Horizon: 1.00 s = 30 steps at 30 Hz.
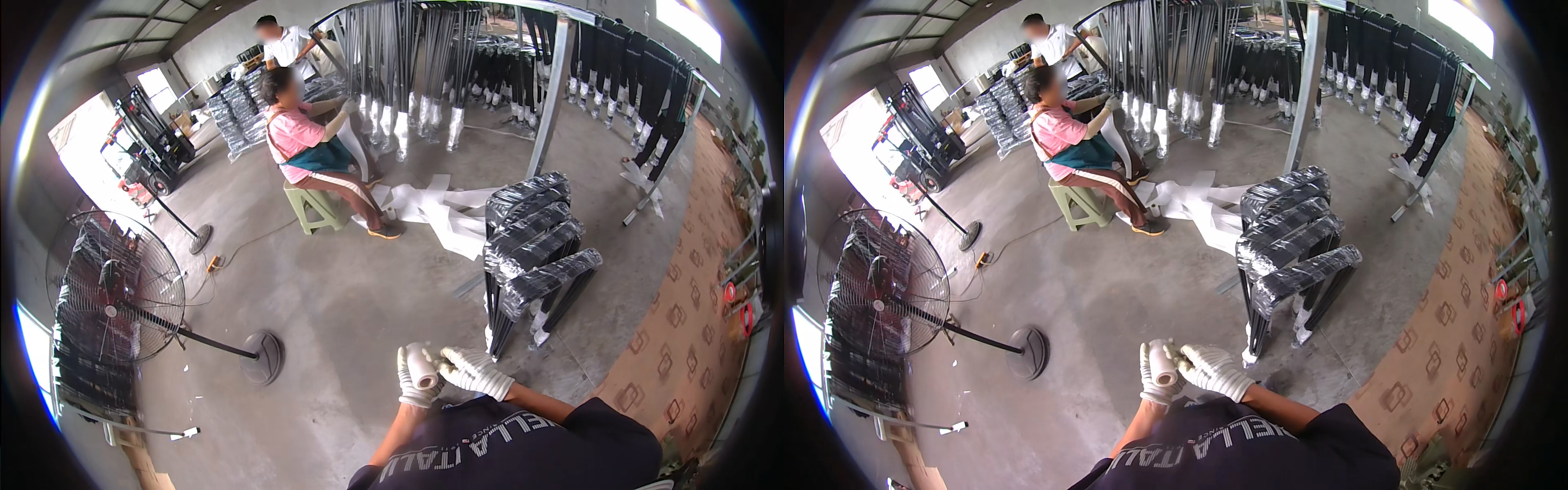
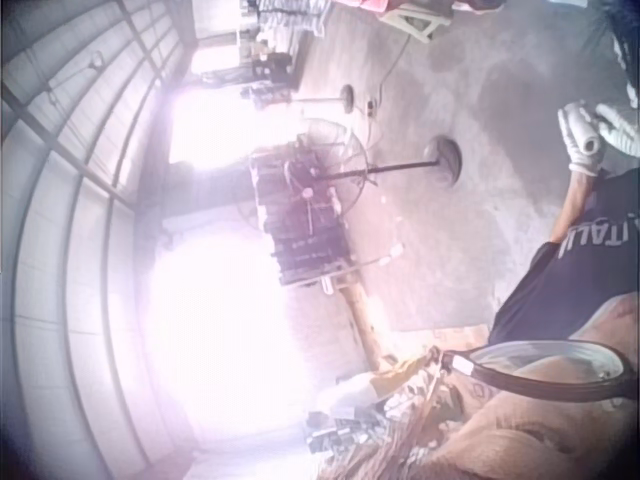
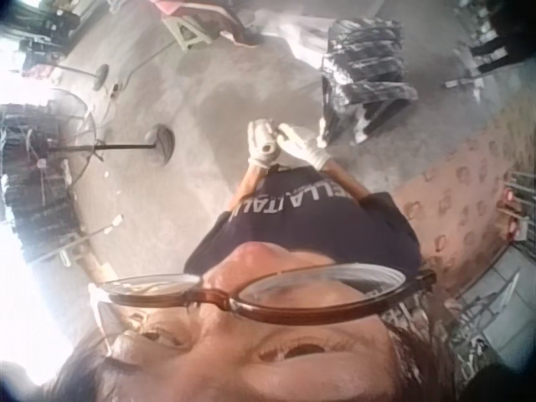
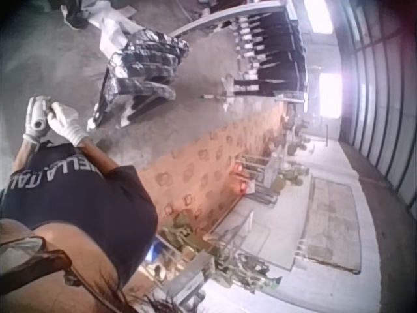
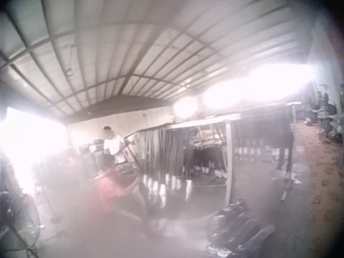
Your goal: The person wraps bundles of black metal frames with plastic wrap. They take a bundle of frames from a metal rack, wrap plastic film around the ends and middle of the bundle by hand, and then place the wrapped bundle on a pile on the floor.
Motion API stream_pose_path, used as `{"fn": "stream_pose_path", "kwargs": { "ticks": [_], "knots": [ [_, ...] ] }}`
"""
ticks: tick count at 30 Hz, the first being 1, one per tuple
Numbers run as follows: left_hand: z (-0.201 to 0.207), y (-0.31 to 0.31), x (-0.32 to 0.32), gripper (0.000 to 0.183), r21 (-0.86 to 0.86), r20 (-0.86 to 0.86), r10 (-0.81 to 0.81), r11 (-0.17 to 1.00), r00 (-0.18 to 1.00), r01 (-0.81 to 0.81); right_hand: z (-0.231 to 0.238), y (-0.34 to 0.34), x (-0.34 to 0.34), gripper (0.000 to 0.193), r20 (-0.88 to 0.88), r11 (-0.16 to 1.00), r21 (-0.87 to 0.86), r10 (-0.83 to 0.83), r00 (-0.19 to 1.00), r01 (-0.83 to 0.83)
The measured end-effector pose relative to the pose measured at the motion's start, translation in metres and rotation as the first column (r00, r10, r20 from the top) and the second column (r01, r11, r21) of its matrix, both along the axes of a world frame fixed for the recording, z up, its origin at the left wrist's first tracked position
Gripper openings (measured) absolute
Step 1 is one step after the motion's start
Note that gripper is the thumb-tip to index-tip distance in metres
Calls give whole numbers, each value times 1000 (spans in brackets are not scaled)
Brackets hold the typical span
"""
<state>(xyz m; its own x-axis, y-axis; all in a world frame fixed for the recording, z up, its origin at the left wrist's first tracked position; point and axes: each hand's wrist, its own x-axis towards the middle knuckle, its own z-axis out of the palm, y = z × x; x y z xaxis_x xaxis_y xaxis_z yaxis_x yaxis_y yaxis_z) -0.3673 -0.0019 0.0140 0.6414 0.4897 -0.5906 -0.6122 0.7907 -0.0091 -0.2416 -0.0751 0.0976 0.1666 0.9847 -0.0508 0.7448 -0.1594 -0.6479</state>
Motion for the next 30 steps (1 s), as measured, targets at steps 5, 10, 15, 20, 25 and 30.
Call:
{"fn": "stream_pose_path", "kwargs": {
  "ticks": [5, 10, 15, 20, 25, 30],
  "knots": [
    [-1, 20, -27, 56, 51, 107, 41, 998, 993, -46, 9, 29, -21, 21, 16, 986, -25, 166, 986, -166],
    [-10, 48, -43, 63, 140, 269, -1, 989, 963, -38, 6, 64, -29, 25, 1, 976, -89, 201, 980, -200],
    [-25, 87, -63, 59, 243, 95, 104, 962, 990, -124, -5, 118, -41, 28, -11, 954, -39, 298, 955, -298],
    [-10, 149, -60, 56, 262, -73, 194, 950, 978, -169, -25, 174, -36, 38, -180, 957, 115, 285, 941, -268],
    [27, 177, -12, 63, 744, -217, 69, 657, 974, 119, -44, 203, -14, 50, -402, 976, 164, 202, 893, -147],
    [54, 197, 54, 67, 803, -355, -352, 360, 866, 476, -28, 201, 25, 26, -968, 947, 70, 140, -206, 314]
  ]
}}
